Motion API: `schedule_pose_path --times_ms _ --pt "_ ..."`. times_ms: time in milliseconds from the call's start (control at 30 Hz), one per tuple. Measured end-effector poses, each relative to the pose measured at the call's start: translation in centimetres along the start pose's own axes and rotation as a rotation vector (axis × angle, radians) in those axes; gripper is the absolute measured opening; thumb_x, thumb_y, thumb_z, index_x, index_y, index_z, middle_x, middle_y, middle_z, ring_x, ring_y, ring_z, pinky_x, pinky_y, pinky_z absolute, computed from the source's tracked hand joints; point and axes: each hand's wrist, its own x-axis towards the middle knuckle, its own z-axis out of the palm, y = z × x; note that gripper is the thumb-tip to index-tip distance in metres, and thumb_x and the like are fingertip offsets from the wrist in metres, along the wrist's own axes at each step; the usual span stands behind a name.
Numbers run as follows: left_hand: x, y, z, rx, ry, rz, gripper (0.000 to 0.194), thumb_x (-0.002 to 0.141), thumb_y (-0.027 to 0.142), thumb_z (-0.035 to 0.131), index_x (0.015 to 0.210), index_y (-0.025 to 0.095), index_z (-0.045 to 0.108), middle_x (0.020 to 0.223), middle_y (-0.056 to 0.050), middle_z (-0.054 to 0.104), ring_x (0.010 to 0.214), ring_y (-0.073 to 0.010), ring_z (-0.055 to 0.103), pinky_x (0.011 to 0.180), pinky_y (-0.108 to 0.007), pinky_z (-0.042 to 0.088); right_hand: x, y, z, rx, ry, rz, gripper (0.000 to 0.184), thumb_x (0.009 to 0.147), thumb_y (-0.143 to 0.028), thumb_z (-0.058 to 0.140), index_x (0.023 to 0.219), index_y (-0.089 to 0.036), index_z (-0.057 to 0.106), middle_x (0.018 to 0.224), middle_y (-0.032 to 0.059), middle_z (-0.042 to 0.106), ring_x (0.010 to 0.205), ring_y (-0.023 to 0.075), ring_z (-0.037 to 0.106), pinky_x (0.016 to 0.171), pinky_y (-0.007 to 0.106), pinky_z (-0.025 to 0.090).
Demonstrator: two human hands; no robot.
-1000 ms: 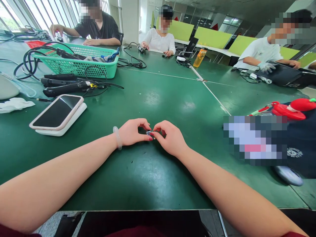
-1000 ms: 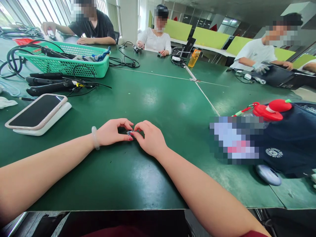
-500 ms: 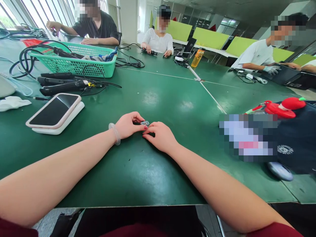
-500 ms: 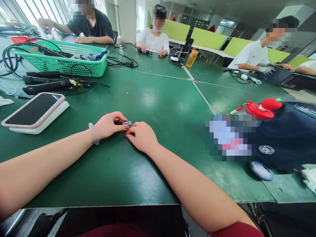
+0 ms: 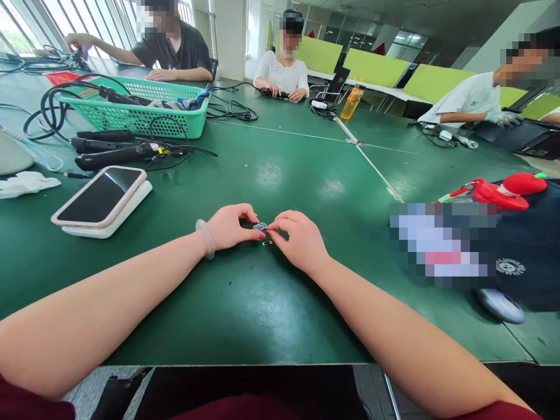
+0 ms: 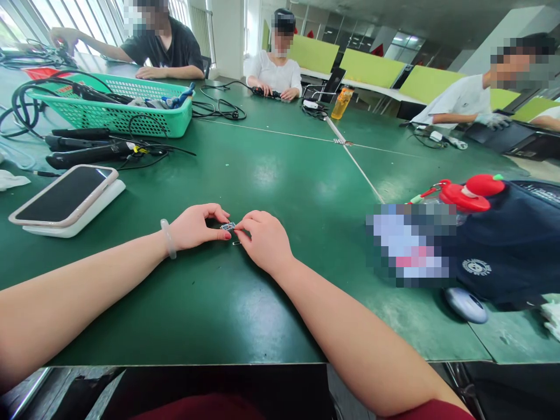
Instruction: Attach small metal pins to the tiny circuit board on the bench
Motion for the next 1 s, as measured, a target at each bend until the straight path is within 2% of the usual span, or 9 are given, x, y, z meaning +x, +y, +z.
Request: schedule_pose_path --times_ms 333,533,633,700,800,867,1000 --pt "-0.3 0.5 -0.2 -0.043 -0.016 0.034 0.038 0.052 0.043 0.08 0.068 0.017 0.057 0.094 -0.007 0.068 0.085 -0.0216 0.064 0.089 -0.043 0.048 -0.2 -0.3 -0.5 -0.172 -0.047 -0.112 0.027 0.094 -0.03 0.047 0.087 -0.021 0.071 0.096 0.0049 0.067 0.082 0.0172 0.052 0.078 0.032 0.039" --pt "-0.2 0.3 -0.7 -0.207 -0.116 0.062 0.032 0.055 0.035 0.081 0.069 0.016 0.058 0.097 -0.01 0.068 0.099 -0.0242 0.062 0.095 -0.046 0.045 -0.5 -0.7 -0.9 -0.095 0.019 -0.113 0.028 0.095 -0.034 0.046 0.093 -0.025 0.072 0.096 0.0036 0.068 0.082 0.0162 0.054 0.077 0.031 0.04" --pt "-0.1 0.1 -0.8 -0.267 -0.112 0.027 0.032 0.055 0.031 0.081 0.07 0.015 0.058 0.099 -0.011 0.068 0.097 -0.0237 0.063 0.094 -0.047 0.045 -0.7 -0.6 -1.1 0.009 0.028 -0.029 0.021 0.092 -0.028 0.052 0.099 -0.024 0.071 0.098 0.003 0.068 0.087 0.0155 0.057 0.081 0.03 0.043" --pt "0.0 0.0 -0.8 -0.288 -0.099 0.007 0.031 0.055 0.03 0.081 0.07 0.015 0.057 0.099 -0.012 0.068 0.097 -0.0236 0.064 0.094 -0.048 0.045 -0.8 -0.4 -1.3 0.062 -0.044 0.08 0.017 0.088 -0.027 0.059 0.101 -0.023 0.069 0.097 0.0028 0.067 0.088 0.0157 0.058 0.081 0.03 0.044" --pt "0.0 0.1 -0.8 -0.281 -0.103 0.008 0.031 0.055 0.03 0.081 0.07 0.016 0.057 0.098 -0.011 0.068 0.101 -0.0246 0.062 0.096 -0.048 0.045 -0.9 -0.3 -1.2 0.101 -0.222 0.195 0.016 0.081 -0.029 0.067 0.096 -0.022 0.068 0.095 0.0021 0.065 0.086 0.0159 0.058 0.077 0.03 0.045" --pt "0.0 0.2 -0.8 -0.267 -0.112 0.015 0.032 0.055 0.03 0.081 0.07 0.016 0.057 0.096 -0.011 0.068 0.104 -0.0257 0.061 0.096 -0.048 0.044 -0.8 -0.3 -1.0 0.104 -0.295 0.202 0.011 0.081 -0.028 0.067 0.09 -0.021 0.067 0.093 0.0018 0.064 0.085 0.0154 0.057 0.077 0.029 0.044" --pt "0.1 0.1 -0.8 -0.248 -0.121 0.024 0.032 0.056 0.031 0.081 0.071 0.016 0.057 0.095 -0.011 0.069 0.103 -0.0261 0.062 0.096 -0.048 0.045 -0.5 -0.3 -0.6 0.106 -0.352 0.159 0.004 0.083 -0.022 0.063 0.08 -0.02 0.064 0.086 0.0005 0.061 0.081 0.0134 0.055 0.075 0.027 0.043"
